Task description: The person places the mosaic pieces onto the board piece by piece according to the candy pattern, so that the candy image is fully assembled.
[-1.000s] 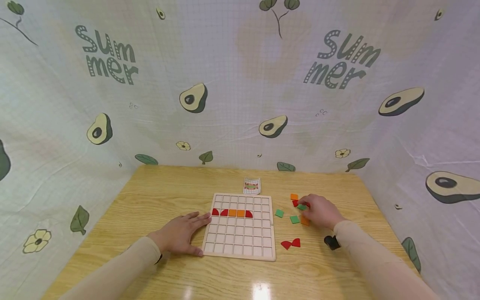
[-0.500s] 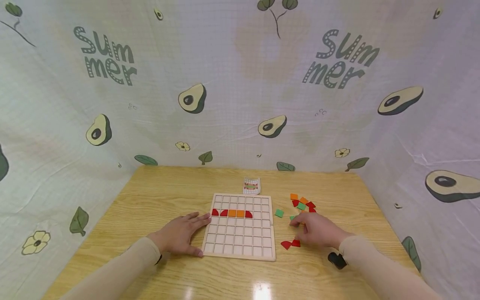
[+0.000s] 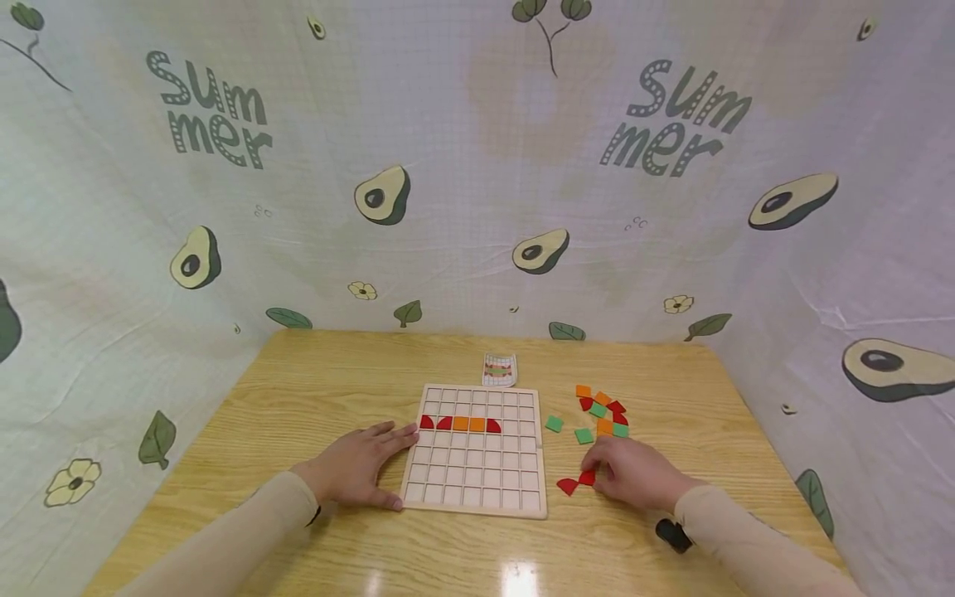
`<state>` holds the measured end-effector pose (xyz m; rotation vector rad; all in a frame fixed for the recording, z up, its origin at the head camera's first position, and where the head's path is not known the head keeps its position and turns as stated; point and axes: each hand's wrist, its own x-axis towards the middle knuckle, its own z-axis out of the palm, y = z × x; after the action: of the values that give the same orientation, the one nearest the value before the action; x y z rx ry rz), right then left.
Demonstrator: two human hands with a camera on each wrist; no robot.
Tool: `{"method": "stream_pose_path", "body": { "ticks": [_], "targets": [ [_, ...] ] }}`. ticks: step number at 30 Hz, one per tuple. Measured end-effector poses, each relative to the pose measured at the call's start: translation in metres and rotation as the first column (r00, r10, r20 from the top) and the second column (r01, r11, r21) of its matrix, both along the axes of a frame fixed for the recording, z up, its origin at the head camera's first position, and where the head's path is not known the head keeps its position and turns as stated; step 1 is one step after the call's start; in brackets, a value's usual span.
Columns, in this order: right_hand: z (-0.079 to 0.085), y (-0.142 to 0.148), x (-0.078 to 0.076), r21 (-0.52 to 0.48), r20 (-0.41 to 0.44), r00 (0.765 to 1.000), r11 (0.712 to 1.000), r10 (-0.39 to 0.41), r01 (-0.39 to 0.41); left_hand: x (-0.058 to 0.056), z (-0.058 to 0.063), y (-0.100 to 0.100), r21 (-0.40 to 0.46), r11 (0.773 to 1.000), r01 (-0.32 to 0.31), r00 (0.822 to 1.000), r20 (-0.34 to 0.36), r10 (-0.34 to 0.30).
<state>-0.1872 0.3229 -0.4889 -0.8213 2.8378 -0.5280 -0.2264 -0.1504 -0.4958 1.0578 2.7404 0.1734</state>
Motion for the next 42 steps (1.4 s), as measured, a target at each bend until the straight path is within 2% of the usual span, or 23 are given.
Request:
{"method": "stream_pose_path", "body": {
  "ticks": [10,16,24,35,42],
  "targets": [
    [-0.005,0.0,-0.001,0.031,-0.053,0.998,0.999,-0.023,0.025,-0.002,-0.001,-0.001,-0.004,1.0,-0.008,1.0,0.002,0.008],
    [-0.007,0.001,-0.002,0.016,-0.055,0.997,0.998,-0.054,0.055,-0.001,-0.003,0.0,0.004,1.0,-0.001,1.0,-0.004,0.001],
    [-0.009,0.001,-0.006,0.011,-0.065,0.996,0.998,-0.054,0.055,0.0,0.0,0.0,0.001,1.0,-0.011,1.0,0.01,0.011],
    [0.009,-0.008,-0.034,-0.036,-0.15,0.982,0.994,-0.112,0.108,-0.001,0.0,-0.001,-0.013,1.0,-0.014,1.0,0.003,0.014],
    [0.013,-0.016,-0.049,-0.042,-0.166,0.983,0.996,-0.081,0.075,0.0,0.0,0.001,0.002,1.0,0.001,1.0,-0.008,-0.001]
  ]
}}
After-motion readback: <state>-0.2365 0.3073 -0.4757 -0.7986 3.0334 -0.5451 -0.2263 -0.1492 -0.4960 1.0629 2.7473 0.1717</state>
